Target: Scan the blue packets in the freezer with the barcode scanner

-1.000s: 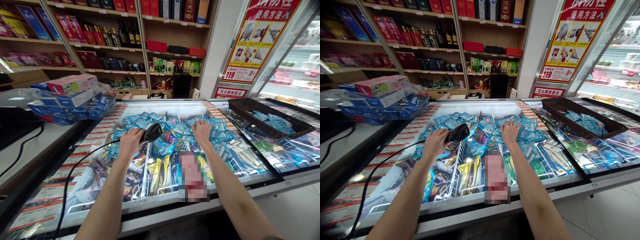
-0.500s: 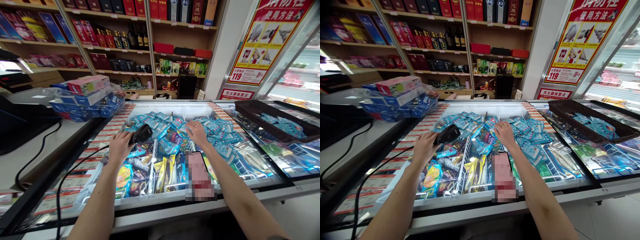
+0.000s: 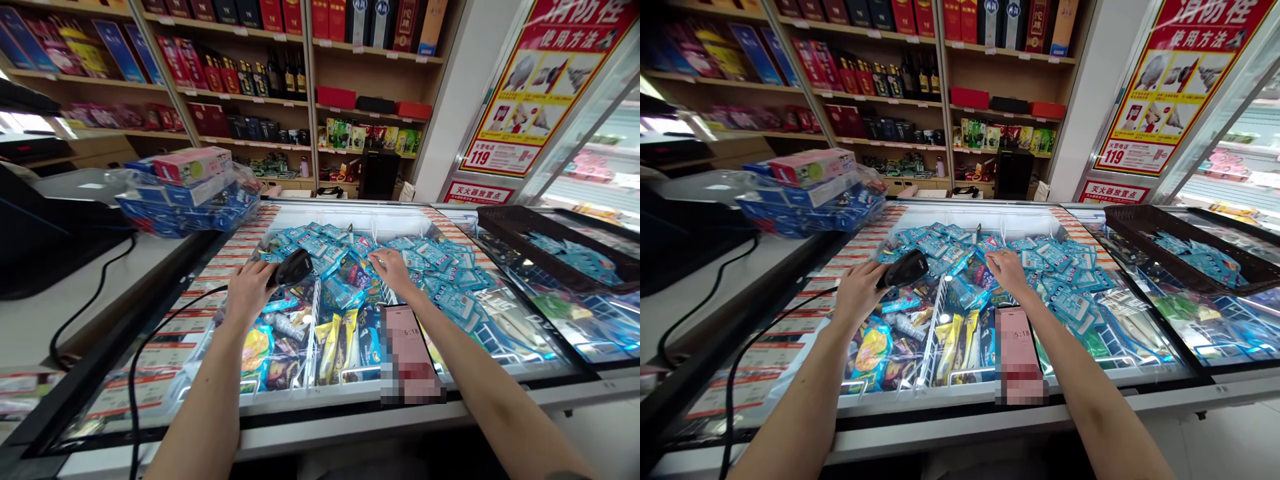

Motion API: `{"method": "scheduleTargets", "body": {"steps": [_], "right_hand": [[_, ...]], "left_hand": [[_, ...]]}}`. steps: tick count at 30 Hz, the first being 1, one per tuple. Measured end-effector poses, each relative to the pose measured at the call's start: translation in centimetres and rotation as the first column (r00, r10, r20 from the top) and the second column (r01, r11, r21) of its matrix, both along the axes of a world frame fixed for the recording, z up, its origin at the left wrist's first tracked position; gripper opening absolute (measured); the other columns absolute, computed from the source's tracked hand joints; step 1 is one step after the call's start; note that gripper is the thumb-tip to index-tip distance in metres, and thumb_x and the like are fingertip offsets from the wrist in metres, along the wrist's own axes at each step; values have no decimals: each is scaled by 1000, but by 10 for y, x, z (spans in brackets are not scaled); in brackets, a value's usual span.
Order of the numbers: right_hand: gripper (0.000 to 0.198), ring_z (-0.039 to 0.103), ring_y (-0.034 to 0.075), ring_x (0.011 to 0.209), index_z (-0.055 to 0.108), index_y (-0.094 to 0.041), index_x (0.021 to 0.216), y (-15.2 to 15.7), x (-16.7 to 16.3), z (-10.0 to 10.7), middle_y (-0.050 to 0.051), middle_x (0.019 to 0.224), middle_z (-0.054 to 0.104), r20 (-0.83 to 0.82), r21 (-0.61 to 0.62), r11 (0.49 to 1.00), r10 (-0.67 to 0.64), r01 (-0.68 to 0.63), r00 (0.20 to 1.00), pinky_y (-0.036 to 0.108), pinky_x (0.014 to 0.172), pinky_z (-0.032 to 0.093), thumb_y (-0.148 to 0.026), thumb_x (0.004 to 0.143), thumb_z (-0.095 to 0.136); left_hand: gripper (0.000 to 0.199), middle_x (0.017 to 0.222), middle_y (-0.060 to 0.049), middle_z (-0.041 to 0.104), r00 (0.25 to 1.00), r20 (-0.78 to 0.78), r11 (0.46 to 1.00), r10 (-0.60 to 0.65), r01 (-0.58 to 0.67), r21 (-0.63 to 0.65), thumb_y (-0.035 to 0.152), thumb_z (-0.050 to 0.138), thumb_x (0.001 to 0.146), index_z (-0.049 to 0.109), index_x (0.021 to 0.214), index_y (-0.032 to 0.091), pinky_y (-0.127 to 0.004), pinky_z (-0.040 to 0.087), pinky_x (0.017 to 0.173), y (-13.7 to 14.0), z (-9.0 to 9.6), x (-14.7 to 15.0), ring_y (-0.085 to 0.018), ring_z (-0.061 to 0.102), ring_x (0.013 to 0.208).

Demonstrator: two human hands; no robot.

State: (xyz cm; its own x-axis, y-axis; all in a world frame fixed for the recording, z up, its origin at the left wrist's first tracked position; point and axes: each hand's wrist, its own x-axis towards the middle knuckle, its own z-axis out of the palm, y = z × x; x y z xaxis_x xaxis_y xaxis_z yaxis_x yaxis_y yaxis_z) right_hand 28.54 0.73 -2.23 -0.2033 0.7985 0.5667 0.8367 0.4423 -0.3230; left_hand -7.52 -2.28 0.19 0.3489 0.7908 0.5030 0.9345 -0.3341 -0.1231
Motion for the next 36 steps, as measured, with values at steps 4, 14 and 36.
{"method": "scheduleTargets", "body": {"steps": [4,14,36], "right_hand": [[32,59,17,104,64,-22,113,10,-16,12,3,111,68,110,-90,991,109,-99,988,31,95,40,-33,93,42],[43,48,23,123,49,-32,132,29,-69,9,1,143,44,334,-217,929,359,-300,871,41,100,37,-45,91,46],[33,58,16,67,63,-19,73,39,-81,-2,-2,68,61,-134,-451,891,-15,-48,991,25,61,40,-47,60,75]], "left_hand": [[36,104,-8,64,1000,-2,1000,-17,17,-6,27,60,77,56,113,23,-39,37,83,0,0,0,-28,55,102],[33,102,-8,64,1000,-5,999,-15,15,-31,29,59,78,57,111,23,-39,36,80,2,0,4,-27,55,100],[36,101,-6,63,999,-16,998,-51,51,-27,29,63,77,56,111,23,-38,37,77,4,-3,11,-27,54,99]]}}
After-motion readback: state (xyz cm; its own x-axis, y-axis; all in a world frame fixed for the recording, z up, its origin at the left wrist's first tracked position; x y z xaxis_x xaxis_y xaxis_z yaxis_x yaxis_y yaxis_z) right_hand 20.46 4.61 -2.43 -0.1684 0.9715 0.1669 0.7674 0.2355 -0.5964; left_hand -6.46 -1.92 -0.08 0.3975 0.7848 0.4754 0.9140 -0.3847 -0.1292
